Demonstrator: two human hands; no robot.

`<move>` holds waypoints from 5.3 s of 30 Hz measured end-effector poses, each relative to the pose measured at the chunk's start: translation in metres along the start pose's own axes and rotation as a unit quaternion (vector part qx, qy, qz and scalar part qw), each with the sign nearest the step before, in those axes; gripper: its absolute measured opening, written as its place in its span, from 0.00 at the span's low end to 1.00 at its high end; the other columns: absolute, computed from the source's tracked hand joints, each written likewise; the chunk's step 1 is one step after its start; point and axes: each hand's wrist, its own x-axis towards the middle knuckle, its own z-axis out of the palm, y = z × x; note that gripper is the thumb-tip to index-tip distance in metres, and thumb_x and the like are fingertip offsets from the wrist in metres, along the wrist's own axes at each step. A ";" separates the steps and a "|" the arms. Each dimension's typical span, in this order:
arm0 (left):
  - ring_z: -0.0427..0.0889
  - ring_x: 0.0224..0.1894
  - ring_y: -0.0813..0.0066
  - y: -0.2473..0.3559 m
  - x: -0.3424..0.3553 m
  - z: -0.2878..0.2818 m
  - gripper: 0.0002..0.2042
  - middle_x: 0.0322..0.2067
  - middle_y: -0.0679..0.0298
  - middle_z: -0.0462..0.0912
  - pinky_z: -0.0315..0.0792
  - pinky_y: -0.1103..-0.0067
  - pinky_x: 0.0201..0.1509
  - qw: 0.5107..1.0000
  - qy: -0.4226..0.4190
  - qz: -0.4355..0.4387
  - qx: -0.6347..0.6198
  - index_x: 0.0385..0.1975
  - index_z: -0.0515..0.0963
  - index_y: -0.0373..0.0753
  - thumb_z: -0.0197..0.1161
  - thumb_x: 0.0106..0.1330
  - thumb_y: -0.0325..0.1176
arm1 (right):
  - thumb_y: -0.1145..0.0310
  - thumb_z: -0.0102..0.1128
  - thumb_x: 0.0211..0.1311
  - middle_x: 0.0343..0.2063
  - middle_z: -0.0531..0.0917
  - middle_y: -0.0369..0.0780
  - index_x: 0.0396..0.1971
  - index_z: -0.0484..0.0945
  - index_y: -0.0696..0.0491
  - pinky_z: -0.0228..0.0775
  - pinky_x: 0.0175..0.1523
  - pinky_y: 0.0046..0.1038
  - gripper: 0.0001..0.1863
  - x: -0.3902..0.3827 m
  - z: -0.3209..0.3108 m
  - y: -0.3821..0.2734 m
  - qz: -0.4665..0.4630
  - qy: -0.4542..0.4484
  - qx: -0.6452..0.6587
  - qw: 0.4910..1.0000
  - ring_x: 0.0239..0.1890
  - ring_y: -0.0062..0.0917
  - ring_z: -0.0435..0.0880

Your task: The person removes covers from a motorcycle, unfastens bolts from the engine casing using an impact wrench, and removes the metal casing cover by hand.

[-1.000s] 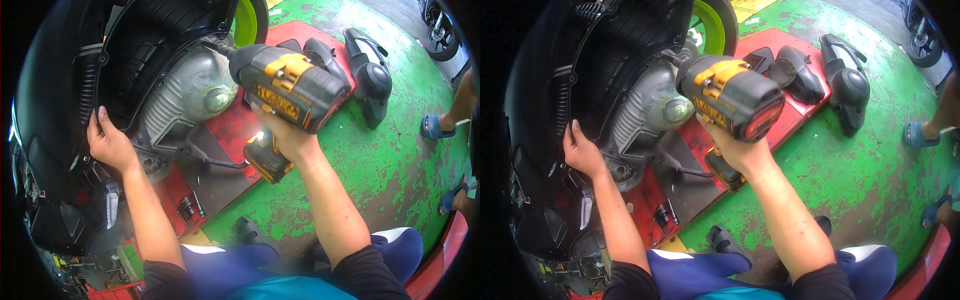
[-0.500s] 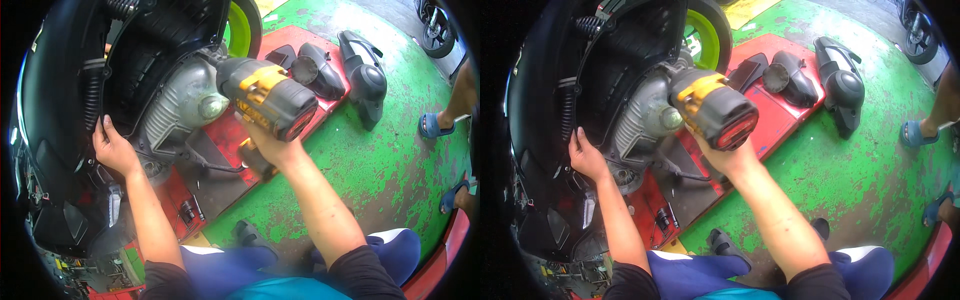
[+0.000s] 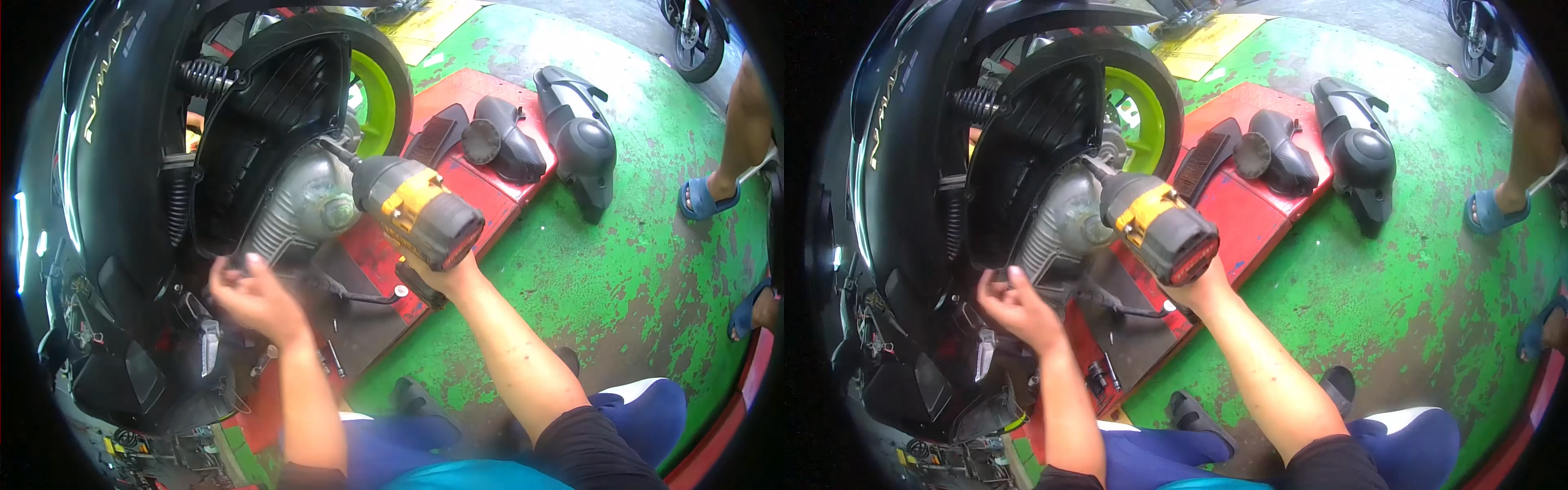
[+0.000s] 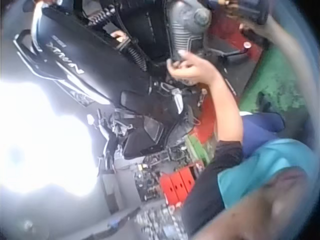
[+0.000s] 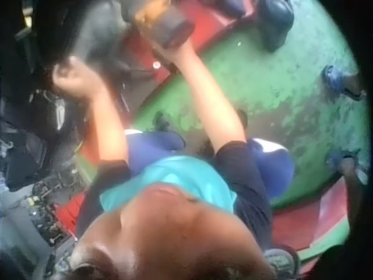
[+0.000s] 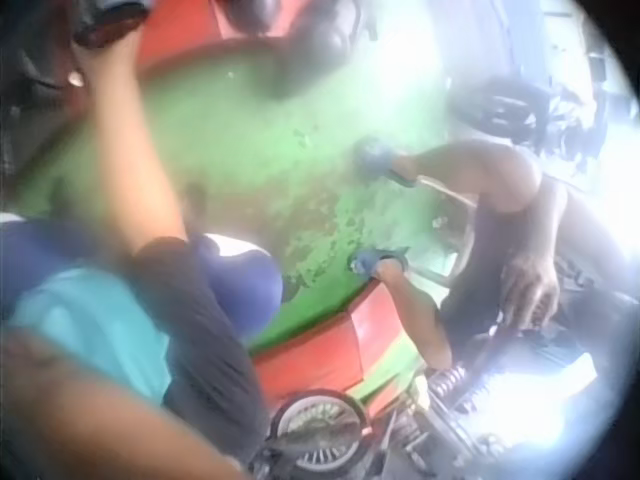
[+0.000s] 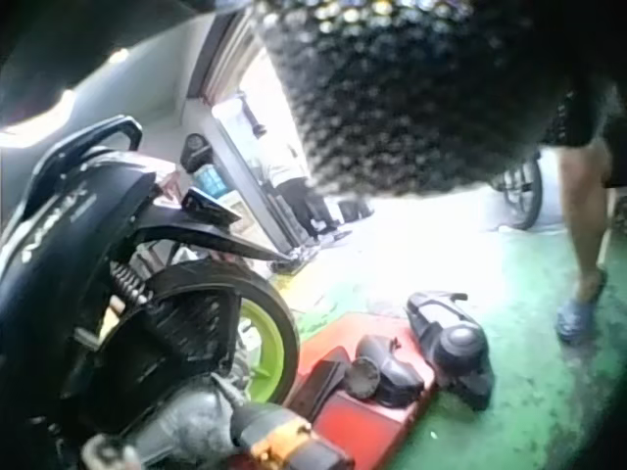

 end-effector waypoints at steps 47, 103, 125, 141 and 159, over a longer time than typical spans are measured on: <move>0.75 0.61 0.49 0.039 -0.032 0.119 0.25 0.57 0.47 0.75 0.70 0.57 0.66 0.630 -0.357 -0.508 -0.466 0.58 0.66 0.31 0.43 0.79 0.49 | 0.69 0.72 0.51 0.43 0.85 0.42 0.46 0.80 0.54 0.76 0.52 0.33 0.20 -0.028 0.022 -0.006 0.192 -0.018 0.088 0.977 0.48 0.31 0.83; 0.83 0.51 0.62 -0.030 -0.013 0.065 0.21 0.48 0.54 0.84 0.74 0.66 0.60 0.656 -0.499 -0.463 -0.326 0.50 0.77 0.30 0.45 0.79 0.44 | 0.68 0.66 0.61 0.50 0.81 0.45 0.53 0.77 0.54 0.73 0.59 0.35 0.20 -0.087 0.107 -0.048 0.289 0.072 0.152 0.943 0.55 0.35 0.80; 0.81 0.48 0.69 -0.020 -0.036 0.063 0.23 0.46 0.59 0.82 0.75 0.71 0.56 0.696 -0.456 -0.456 -0.315 0.50 0.75 0.32 0.49 0.79 0.50 | 0.71 0.64 0.68 0.56 0.79 0.40 0.60 0.74 0.55 0.72 0.62 0.31 0.22 -0.106 0.107 -0.031 0.234 0.092 0.152 0.956 0.59 0.26 0.78; 0.80 0.48 0.71 -0.025 -0.058 -0.002 0.18 0.45 0.58 0.82 0.72 0.75 0.58 0.688 -0.450 -0.479 -0.308 0.50 0.77 0.30 0.49 0.79 0.40 | 0.62 0.65 0.68 0.47 0.81 0.37 0.55 0.76 0.52 0.78 0.46 0.26 0.19 -0.177 0.115 -0.059 0.157 0.011 0.042 0.987 0.44 0.20 0.82; 0.83 0.45 0.70 -0.056 -0.080 -0.008 0.17 0.43 0.59 0.84 0.74 0.73 0.55 0.610 -0.517 -0.545 -0.254 0.47 0.79 0.32 0.52 0.77 0.41 | 0.63 0.64 0.61 0.52 0.79 0.46 0.56 0.73 0.55 0.68 0.62 0.41 0.24 -0.202 0.112 -0.082 0.309 -0.119 -0.020 0.943 0.57 0.39 0.76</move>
